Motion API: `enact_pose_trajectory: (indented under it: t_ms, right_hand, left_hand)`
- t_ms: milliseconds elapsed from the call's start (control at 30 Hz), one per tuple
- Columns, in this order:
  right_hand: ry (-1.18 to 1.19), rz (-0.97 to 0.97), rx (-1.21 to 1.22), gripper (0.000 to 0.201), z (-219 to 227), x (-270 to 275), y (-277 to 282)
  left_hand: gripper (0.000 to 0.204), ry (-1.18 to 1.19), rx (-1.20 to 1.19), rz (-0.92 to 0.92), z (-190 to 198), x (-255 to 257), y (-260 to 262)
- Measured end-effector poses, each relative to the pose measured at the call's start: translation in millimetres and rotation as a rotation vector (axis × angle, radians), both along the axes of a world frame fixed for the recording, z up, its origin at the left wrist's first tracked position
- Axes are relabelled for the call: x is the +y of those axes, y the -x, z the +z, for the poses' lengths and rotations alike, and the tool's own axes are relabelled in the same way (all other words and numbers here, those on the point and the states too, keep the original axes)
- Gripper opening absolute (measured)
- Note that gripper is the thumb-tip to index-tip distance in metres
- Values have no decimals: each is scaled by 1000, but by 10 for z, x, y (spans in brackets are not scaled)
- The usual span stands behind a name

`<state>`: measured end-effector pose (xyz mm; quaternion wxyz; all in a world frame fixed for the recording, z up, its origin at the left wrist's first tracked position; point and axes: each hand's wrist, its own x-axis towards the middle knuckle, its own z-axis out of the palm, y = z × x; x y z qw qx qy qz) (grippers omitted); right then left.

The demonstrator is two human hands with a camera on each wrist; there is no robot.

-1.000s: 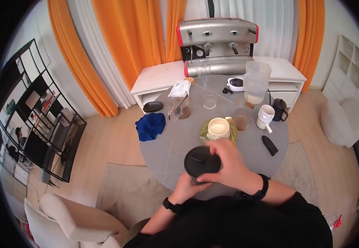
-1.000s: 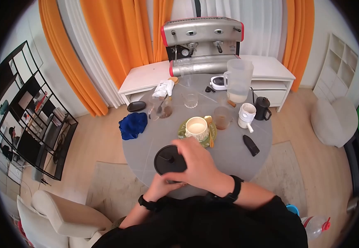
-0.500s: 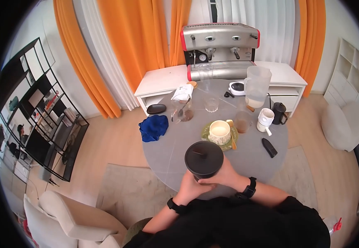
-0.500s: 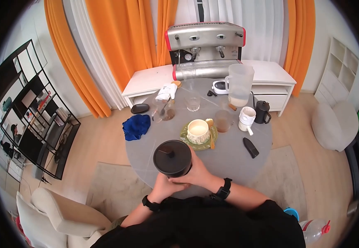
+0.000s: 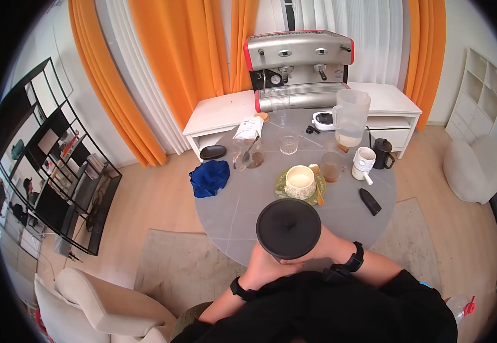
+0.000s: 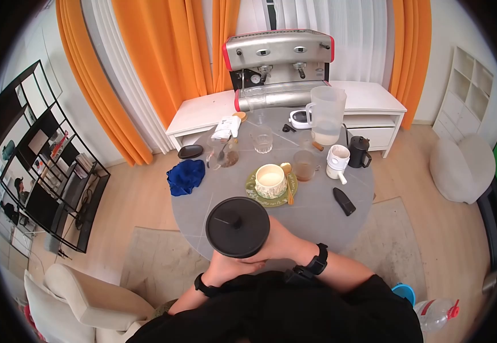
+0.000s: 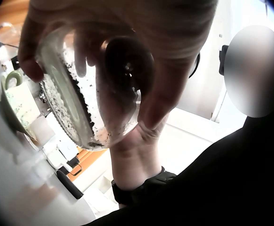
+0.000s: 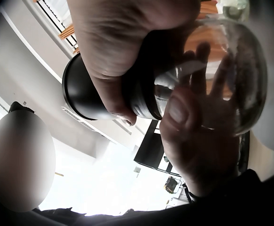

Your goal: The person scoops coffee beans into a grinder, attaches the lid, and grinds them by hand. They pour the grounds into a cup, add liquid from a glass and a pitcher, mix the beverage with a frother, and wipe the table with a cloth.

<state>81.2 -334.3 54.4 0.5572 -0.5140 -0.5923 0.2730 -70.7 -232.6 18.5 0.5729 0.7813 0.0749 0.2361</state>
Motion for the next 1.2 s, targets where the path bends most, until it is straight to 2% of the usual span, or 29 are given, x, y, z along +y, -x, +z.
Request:
enact_pose_trajectory:
  t_ms: [133,233,300,333,367,433,467,533,567,633,667,733,767,833,867,900,967,1000,1067,1100,1167,1200]
  right_hand:
    - [-24,36,-75,79,15,-7,-21]
    - [58,122,-89,80,-19,-48,-95]
    - [156,335,11,81,-81,-88,-159]
    - [179,406,264,86,4,-149,-137]
    - [179,408,264,86,53,-146,-154]
    - [284,463,46,93,137,-128,-236]
    - [286,464,47,93,157,-90,-259]
    - [16,341,-24,90,153,25,-279]
    - [11,343,-26,90,113,45,-337]
    - [-49,-18,-264,79,1,11,-512]
    - [-47,-19,-261,79,-38,-11,-545]
    - [-70,-346,-90,65,-67,-35,-565]
    - [-67,-347,-89,65,-53,-67,-516]
    - [-187,-94,286,68,153,-201,-300]
    - [-163,-136,135,77,288,-262,-212]
    - [-161,-133,133,77,476,-312,-144]
    - [-100,-231,-549,93,895,-357,-42]
    - [-99,-230,-548,93,1052,-362,16]
    - [260,-221,-857,112,1288,-319,120]
    - [262,-220,-858,112,1352,-232,181]
    - [635,-174,-969,109,1447,-55,290]
    - [636,-167,-975,109,1423,1,250]
  left_hand:
    - [65,53,-29,-18,-11,-5,21]
    - [71,63,68,-64,-21,-1,65]
    - [79,-33,16,-160,16,-45,151]
    - [89,-132,-26,-154,24,-48,172]
    - [89,-132,-26,-152,58,-38,186]
    - [95,143,177,-235,97,-36,222]
    - [96,106,166,-233,48,-8,211]
    - [96,134,159,-226,-53,41,203]
    - [95,161,148,-219,-72,66,205]
    - [93,86,129,-177,-63,79,238]
    - [91,19,114,-138,-59,71,256]
    - [89,-68,102,-90,-16,35,222]
    - [88,-154,88,-40,16,16,197]
    - [85,-92,55,-22,110,-6,142]
    - [82,-34,25,-2,142,-5,108]
    - [82,-32,23,1,149,1,71]
    - [80,-45,10,56,141,21,44]
    - [80,-44,11,57,121,40,53]
    - [79,-402,24,300,43,70,69]
    - [79,-400,24,300,-9,76,65]
    - [83,-495,-10,434,-118,77,46]
    - [83,-438,28,437,-142,99,37]
